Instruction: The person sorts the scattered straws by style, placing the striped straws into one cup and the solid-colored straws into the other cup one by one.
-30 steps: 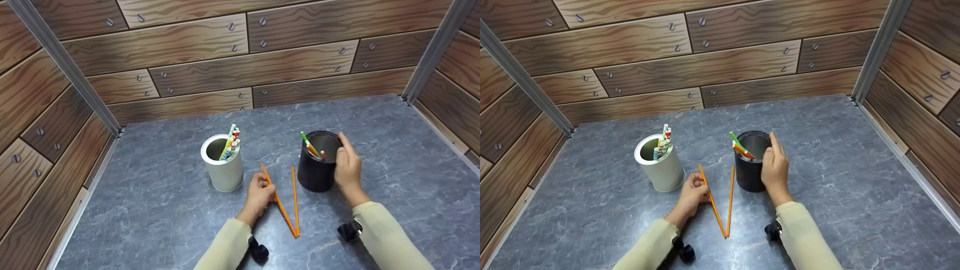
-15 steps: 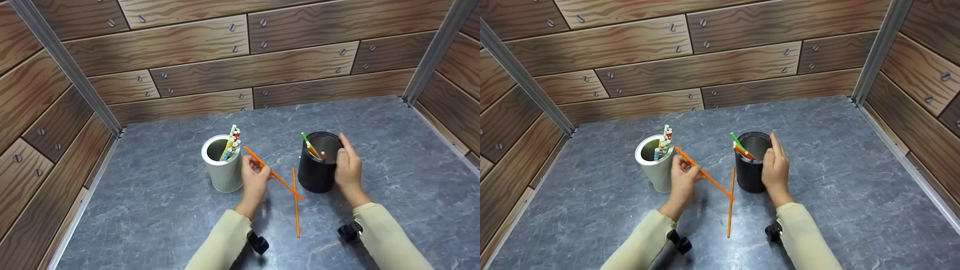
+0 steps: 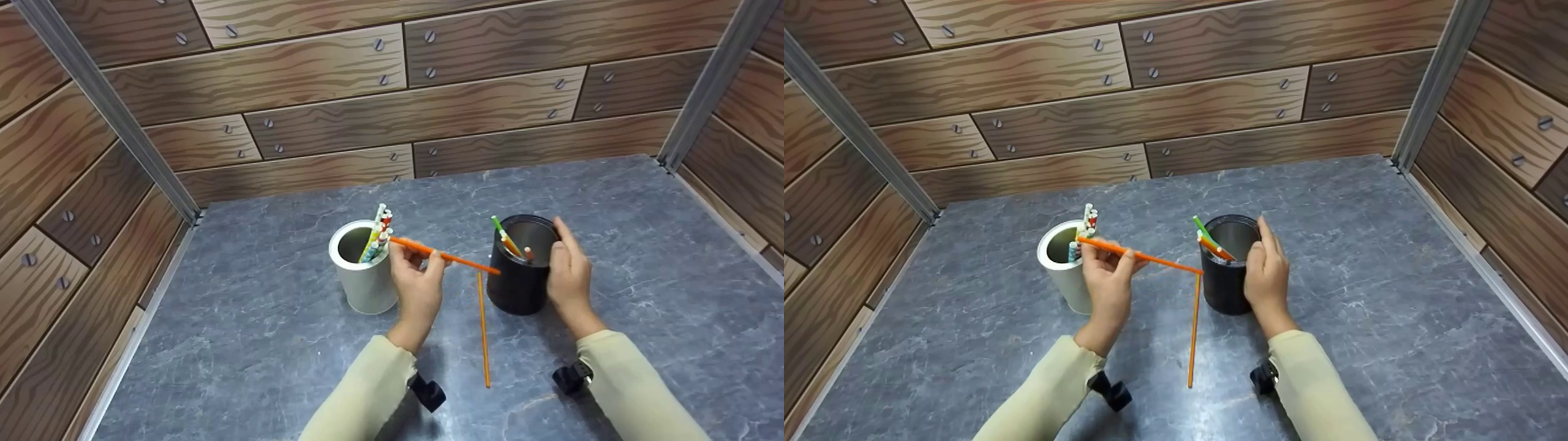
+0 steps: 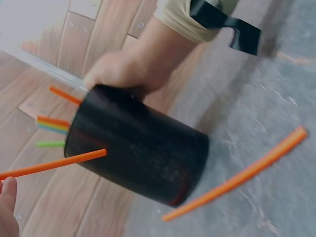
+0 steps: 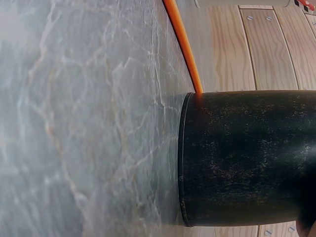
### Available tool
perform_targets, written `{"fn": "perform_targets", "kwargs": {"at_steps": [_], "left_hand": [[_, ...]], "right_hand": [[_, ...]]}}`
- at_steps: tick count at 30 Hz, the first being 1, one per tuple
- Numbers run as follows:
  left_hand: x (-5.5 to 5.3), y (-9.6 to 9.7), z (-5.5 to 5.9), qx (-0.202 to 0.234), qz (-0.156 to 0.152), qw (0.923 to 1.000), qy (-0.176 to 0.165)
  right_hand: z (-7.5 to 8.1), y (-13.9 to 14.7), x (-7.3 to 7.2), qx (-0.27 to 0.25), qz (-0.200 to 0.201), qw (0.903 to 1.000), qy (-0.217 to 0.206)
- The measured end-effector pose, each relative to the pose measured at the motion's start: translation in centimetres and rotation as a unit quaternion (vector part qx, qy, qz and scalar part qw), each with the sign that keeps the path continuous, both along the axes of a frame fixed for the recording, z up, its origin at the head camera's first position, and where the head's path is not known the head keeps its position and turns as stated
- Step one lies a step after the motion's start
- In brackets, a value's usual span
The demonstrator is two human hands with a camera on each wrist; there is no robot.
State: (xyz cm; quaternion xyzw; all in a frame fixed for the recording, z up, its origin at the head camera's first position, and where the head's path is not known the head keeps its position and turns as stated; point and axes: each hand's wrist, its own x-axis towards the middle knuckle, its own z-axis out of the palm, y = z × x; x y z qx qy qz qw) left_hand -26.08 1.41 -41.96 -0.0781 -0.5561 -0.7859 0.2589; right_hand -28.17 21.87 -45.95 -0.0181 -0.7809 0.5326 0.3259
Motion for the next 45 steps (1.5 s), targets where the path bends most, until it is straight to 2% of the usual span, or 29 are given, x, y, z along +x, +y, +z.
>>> {"fn": "perform_targets", "kwargs": {"at_steps": [5,12,20,24,31,40,45], "left_hand": [[0.3,0.2,1.4,0.026,-0.016,0.9988,0.038],[0.5,0.6,2.2,0.046,-0.034,0.997,0.053],[0.5,1.5,1.6,0.025,-0.041,0.9974,0.054],[0.3,1.8,1.5,0.015,-0.055,0.9971,0.051],[0.2,2.3,1.4,-0.023,-0.052,0.997,0.053],[0.3,2.5,0.4,-0.057,-0.05,0.9966,0.033],[0.6,2.6,0.4,-0.062,-0.062,0.9958,0.024]], "right_hand": [[0.1,-0.1,0.0,-0.001,-0.002,1.0,0.003],[0.0,0.0,0.0,0.001,-0.003,1.0,-0.003],[0.1,0.0,0.1,-0.001,0.003,1.0,0.0],[0.2,0.0,0.1,-0.001,0.003,1.0,0.002],[0.0,0.0,0.1,0.003,0.0,1.0,0.0],[-0.1,0.0,0.1,0.002,-0.002,1.0,-0.003],[0.1,-0.1,0.1,-0.004,-0.002,1.0,0.004]]}}
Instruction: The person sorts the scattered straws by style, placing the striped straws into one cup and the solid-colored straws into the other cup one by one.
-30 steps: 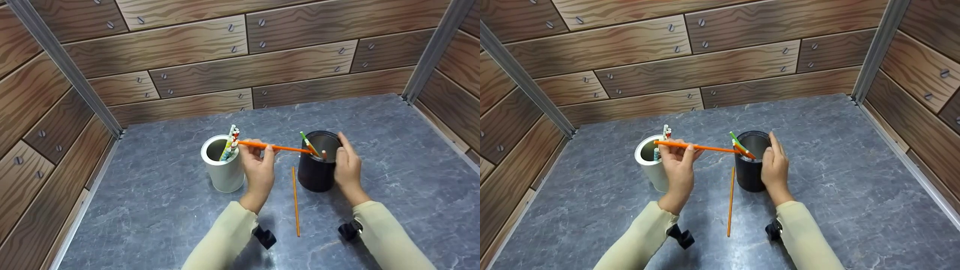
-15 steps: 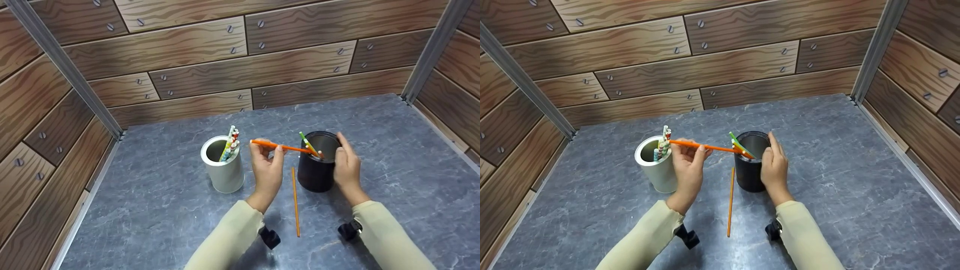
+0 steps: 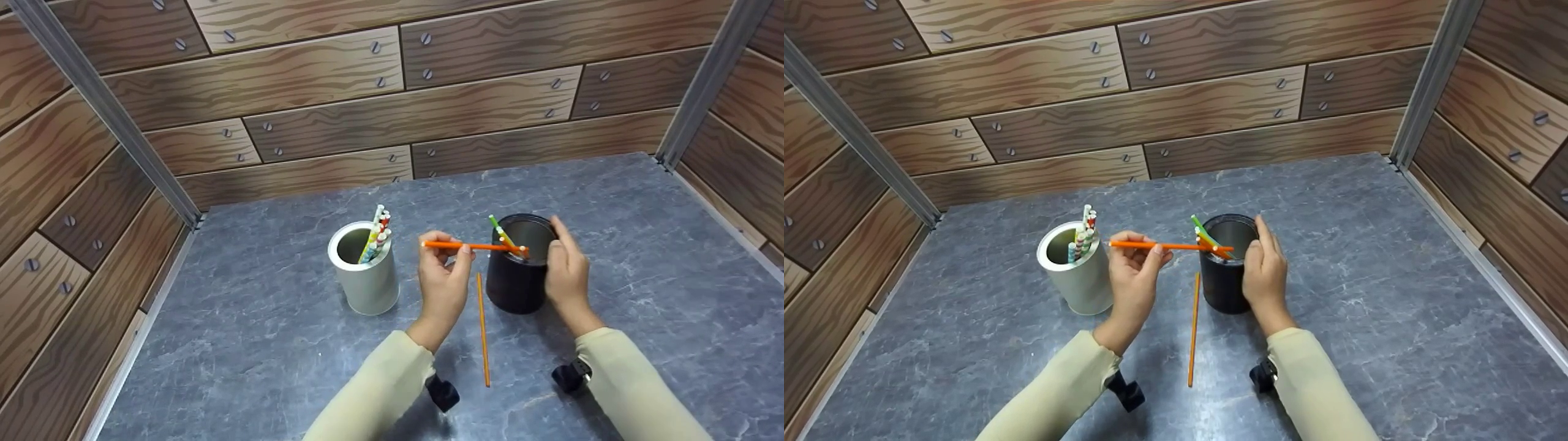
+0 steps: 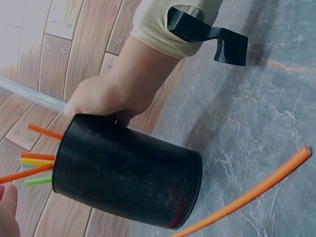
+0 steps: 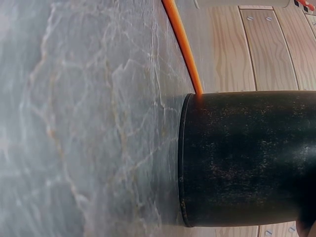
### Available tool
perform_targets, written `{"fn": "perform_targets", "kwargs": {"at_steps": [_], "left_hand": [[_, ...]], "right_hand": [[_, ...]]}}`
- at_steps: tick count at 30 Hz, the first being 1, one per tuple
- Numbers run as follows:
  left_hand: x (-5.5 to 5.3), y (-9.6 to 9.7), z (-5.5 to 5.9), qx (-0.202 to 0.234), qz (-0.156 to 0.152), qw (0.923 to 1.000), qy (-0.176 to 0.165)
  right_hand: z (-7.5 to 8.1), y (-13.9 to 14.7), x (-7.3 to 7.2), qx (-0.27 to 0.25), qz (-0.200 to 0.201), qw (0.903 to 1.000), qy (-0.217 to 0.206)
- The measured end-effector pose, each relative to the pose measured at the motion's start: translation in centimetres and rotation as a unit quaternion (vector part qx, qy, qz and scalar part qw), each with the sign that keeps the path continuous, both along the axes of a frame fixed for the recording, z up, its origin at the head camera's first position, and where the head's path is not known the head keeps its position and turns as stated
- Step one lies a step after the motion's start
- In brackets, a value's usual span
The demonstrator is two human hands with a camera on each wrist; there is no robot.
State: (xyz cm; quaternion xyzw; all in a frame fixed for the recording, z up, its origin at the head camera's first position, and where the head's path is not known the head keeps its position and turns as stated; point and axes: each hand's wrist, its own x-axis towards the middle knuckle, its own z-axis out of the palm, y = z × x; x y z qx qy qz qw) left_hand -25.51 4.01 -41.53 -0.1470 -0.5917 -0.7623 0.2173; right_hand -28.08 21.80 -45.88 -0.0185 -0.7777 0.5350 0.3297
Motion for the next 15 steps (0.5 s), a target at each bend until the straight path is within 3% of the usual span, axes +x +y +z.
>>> {"fn": "perform_targets", "kwargs": {"at_steps": [15], "left_hand": [[0.14,0.41,-0.54,-0.015,-0.005,0.9999,0.0]], "right_hand": [[-0.06,0.07,0.04,0.005,-0.002,1.0,-0.005]]}}
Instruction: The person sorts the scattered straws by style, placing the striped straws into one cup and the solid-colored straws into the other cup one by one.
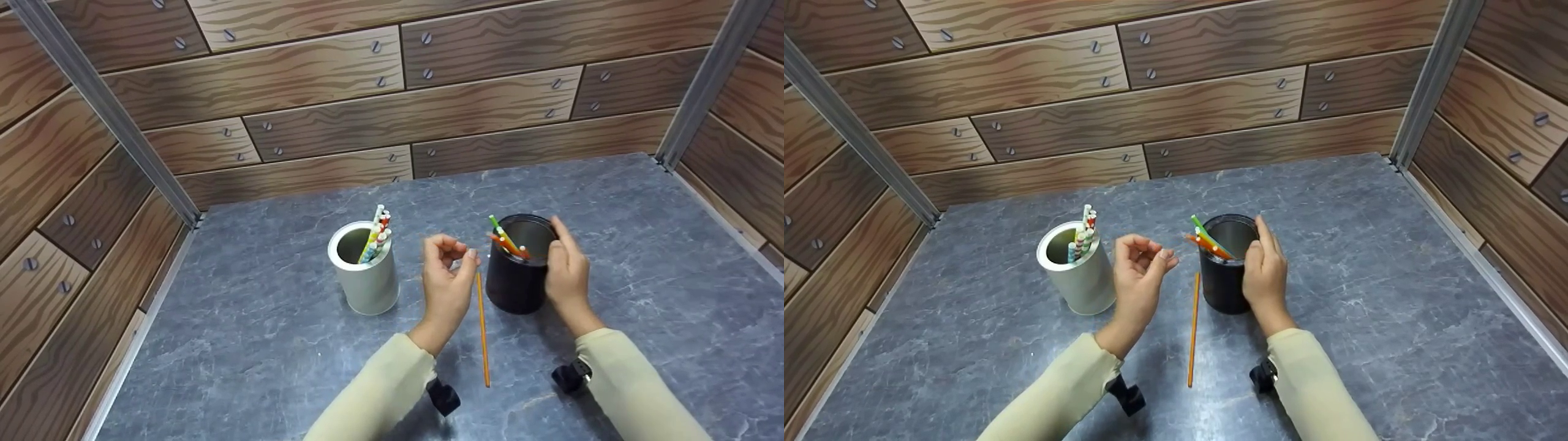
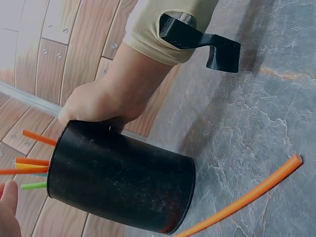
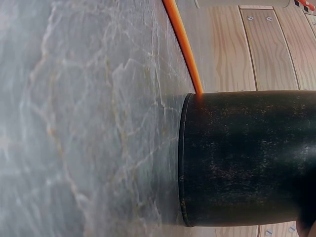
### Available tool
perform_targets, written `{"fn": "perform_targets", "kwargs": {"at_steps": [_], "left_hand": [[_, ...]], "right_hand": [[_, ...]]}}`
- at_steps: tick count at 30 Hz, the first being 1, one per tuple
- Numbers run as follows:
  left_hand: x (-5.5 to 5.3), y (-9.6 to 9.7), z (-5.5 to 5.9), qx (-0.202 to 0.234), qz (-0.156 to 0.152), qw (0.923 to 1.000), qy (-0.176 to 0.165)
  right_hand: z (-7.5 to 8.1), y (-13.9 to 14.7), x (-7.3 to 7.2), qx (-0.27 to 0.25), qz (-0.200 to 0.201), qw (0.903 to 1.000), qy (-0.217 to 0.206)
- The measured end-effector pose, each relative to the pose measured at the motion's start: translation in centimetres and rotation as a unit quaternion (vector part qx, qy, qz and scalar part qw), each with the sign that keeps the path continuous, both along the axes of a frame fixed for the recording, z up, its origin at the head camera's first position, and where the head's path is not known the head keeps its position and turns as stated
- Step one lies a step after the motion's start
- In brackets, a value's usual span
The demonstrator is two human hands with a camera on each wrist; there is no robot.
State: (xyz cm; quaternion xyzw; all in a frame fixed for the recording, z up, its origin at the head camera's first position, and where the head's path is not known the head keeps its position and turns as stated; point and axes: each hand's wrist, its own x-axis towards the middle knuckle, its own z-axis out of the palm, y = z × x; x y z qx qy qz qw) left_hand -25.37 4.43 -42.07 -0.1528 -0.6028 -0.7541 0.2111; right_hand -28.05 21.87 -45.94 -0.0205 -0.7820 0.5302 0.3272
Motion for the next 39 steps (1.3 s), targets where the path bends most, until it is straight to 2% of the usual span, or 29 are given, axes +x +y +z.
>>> {"fn": "perform_targets", "kwargs": {"at_steps": [5,10,17,22,29,35,39], "left_hand": [[0.1,0.0,-0.2,-0.011,0.007,0.9999,0.01],[0.1,-0.1,-0.4,-0.019,0.011,0.9997,0.007],[0.5,-0.1,-0.4,-0.034,0.001,0.9992,-0.022],[0.3,-0.2,-0.8,-0.059,0.003,0.9969,-0.051],[-0.1,-0.4,-2.1,-0.135,0.023,0.9859,-0.097],[-0.4,-0.5,-3.8,-0.16,-0.006,0.9777,-0.136],[-0.6,-0.5,-5.1,-0.195,-0.008,0.9656,-0.172]], "right_hand": [[0.0,0.0,0.0,0.002,0.0,1.0,-0.005],[0.0,0.0,0.0,0.002,0.001,1.0,-0.002],[0.1,0.0,0.0,0.0,0.006,1.0,0.0],[0.1,0.0,0.0,0.002,0.008,1.0,-0.003],[0.0,0.0,0.0,0.005,0.002,1.0,-0.005],[0.1,-0.1,0.0,0.004,-0.002,1.0,0.0],[0.1,-0.1,0.0,0.005,-0.004,1.0,0.003]]}}
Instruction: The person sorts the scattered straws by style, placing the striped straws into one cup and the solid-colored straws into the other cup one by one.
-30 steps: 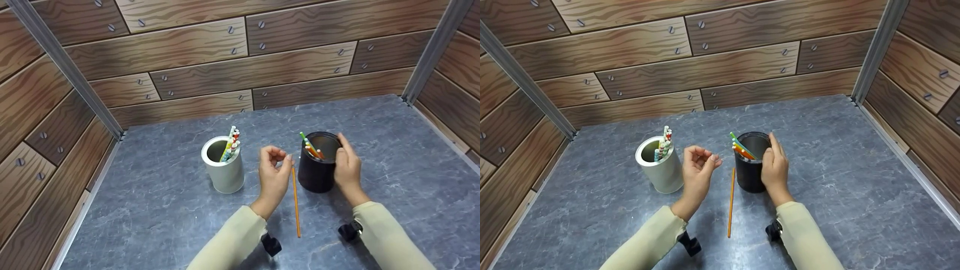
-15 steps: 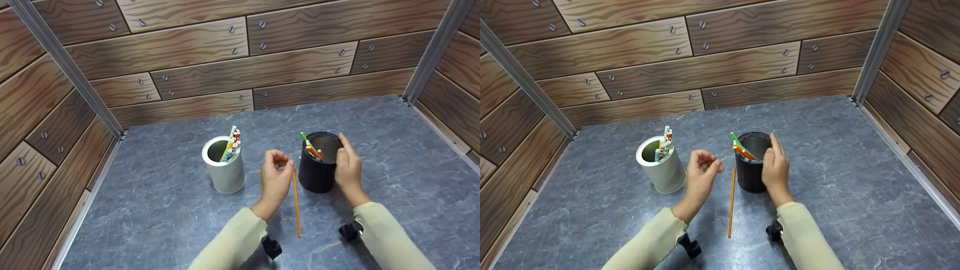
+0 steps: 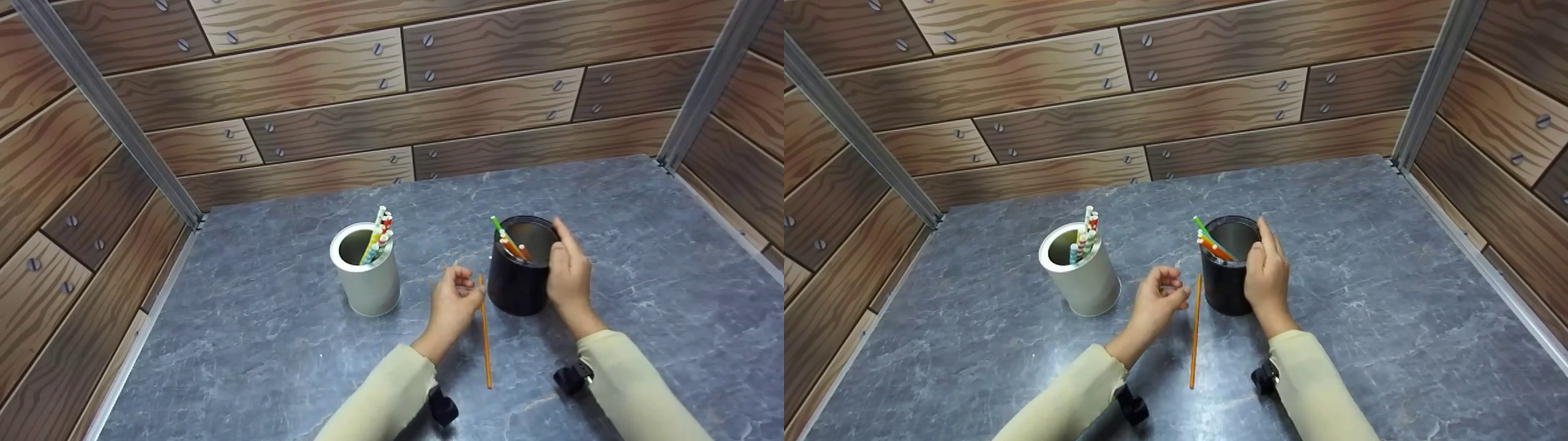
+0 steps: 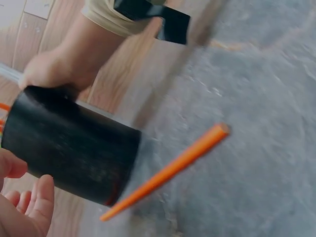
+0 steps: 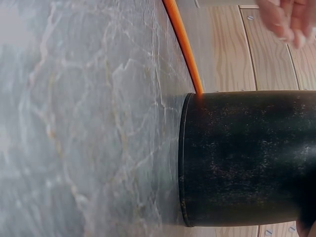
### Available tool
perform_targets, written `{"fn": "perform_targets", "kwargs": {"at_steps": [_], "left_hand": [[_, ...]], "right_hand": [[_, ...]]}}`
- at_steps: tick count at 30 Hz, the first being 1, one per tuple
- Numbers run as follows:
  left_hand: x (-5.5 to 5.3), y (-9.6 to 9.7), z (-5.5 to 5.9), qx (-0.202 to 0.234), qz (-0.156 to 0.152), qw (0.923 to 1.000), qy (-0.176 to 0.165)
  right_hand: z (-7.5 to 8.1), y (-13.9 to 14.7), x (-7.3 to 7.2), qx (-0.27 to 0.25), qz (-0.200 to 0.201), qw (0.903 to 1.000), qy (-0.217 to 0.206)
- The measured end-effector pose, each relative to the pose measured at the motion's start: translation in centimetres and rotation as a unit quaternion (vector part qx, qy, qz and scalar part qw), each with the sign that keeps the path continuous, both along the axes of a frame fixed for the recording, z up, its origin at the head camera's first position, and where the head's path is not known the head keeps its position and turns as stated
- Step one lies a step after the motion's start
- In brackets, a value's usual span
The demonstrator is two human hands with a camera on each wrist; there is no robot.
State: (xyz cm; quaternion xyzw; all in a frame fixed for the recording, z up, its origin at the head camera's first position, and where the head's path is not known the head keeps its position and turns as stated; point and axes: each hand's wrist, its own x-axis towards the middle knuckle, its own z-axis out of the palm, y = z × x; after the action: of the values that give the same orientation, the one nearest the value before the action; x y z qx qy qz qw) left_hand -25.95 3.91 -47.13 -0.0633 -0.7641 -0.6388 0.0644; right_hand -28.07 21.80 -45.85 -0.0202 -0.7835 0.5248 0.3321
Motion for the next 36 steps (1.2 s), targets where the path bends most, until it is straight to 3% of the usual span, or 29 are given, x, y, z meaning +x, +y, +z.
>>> {"fn": "perform_targets", "kwargs": {"at_steps": [7,13,20,25,36], "left_hand": [[-0.1,-0.1,-1.3,-0.052,-0.01,0.9978,-0.039],[-0.4,0.0,-2.2,-0.096,-0.009,0.9944,-0.044],[-0.6,-0.1,-3.3,-0.221,0.015,0.975,-0.019],[-1.0,-0.1,-3.5,-0.25,0.016,0.9682,0.0],[-1.3,0.2,-3.3,-0.326,0.003,0.9451,-0.015]], "right_hand": [[-0.1,0.0,0.0,-0.008,0.009,0.9999,-0.004],[0.0,0.1,0.1,-0.006,0.008,0.9999,0.001],[0.0,0.1,0.0,-0.002,0.007,0.9999,-0.008],[0.1,0.1,0.0,-0.003,0.008,1.0,-0.004],[0.1,0.2,0.1,-0.002,0.018,0.9997,-0.014]]}}
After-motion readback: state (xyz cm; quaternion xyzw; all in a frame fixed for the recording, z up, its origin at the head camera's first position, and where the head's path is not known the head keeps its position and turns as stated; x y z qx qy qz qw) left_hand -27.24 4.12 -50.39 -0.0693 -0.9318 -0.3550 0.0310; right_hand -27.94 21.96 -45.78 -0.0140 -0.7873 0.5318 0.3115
